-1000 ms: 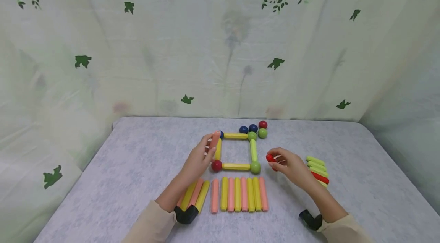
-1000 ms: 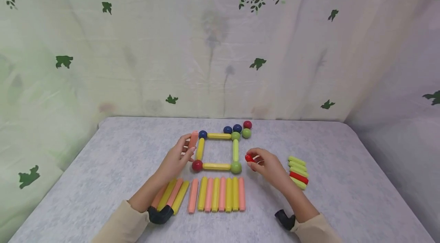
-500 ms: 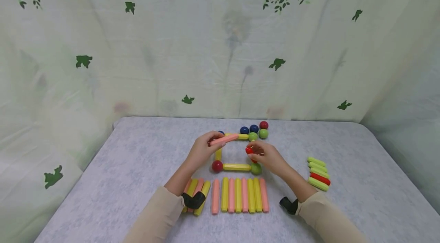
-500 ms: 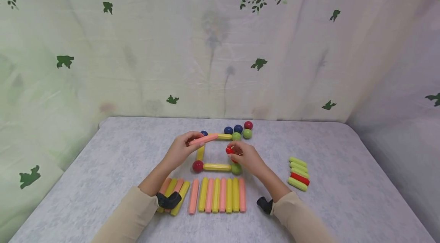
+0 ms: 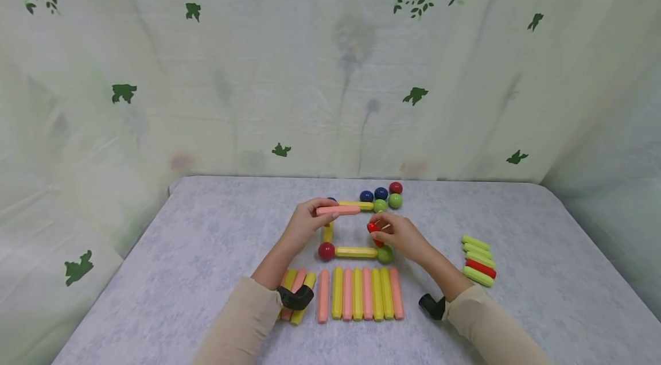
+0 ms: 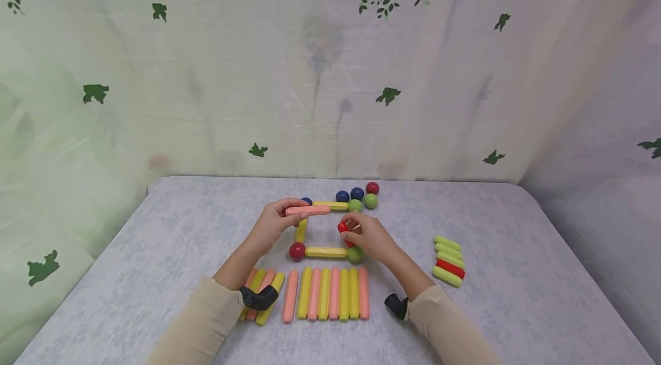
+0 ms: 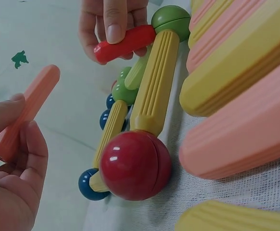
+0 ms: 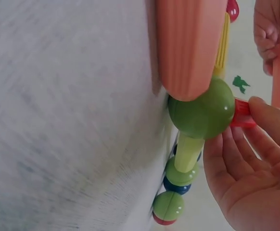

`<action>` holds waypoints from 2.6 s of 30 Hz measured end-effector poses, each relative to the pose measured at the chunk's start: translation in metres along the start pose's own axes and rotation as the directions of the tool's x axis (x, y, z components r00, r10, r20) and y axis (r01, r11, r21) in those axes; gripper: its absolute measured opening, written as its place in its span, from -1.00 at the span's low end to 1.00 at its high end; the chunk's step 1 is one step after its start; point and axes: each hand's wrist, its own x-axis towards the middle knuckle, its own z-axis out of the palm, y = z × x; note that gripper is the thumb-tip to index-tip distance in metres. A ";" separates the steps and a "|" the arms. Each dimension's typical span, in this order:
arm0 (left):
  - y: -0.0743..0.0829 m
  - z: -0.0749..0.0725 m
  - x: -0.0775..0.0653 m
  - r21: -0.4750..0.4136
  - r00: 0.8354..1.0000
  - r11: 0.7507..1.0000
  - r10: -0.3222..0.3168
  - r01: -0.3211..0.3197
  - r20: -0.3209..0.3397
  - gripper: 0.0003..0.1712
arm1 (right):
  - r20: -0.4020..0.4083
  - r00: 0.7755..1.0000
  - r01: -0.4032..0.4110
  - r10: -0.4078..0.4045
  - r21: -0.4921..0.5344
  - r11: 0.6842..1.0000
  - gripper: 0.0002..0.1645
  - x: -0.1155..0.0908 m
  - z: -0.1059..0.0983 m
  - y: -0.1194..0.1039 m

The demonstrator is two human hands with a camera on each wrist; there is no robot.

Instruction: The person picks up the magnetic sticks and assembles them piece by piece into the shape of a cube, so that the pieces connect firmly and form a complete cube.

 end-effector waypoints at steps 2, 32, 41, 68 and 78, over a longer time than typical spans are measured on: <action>0.000 0.001 0.000 -0.026 1.000 1.000 -0.003 0.003 -0.006 -0.66 | 0.003 1.000 -0.005 0.005 -0.001 1.000 -0.74 -0.001 0.000 0.000; 0.000 0.028 0.020 -0.297 0.997 0.953 -0.069 0.057 -0.030 -0.48 | 0.028 0.998 0.050 -0.050 0.025 0.998 -0.72 0.009 -0.001 0.004; -0.001 0.019 0.019 -0.050 0.999 0.999 0.009 -0.012 -0.050 -0.57 | -0.019 0.994 0.112 -0.110 0.182 0.977 -0.58 0.026 0.001 0.005; -0.015 0.007 0.015 0.377 0.955 0.880 -0.295 0.288 -0.041 -0.23 | 0.046 0.996 0.086 -0.080 -0.146 0.986 -0.67 0.046 0.018 0.001; -0.015 0.005 0.016 0.348 0.956 0.895 -0.292 0.279 -0.017 -0.22 | 0.053 0.998 0.055 -0.046 -0.188 0.981 -0.69 0.048 0.018 0.001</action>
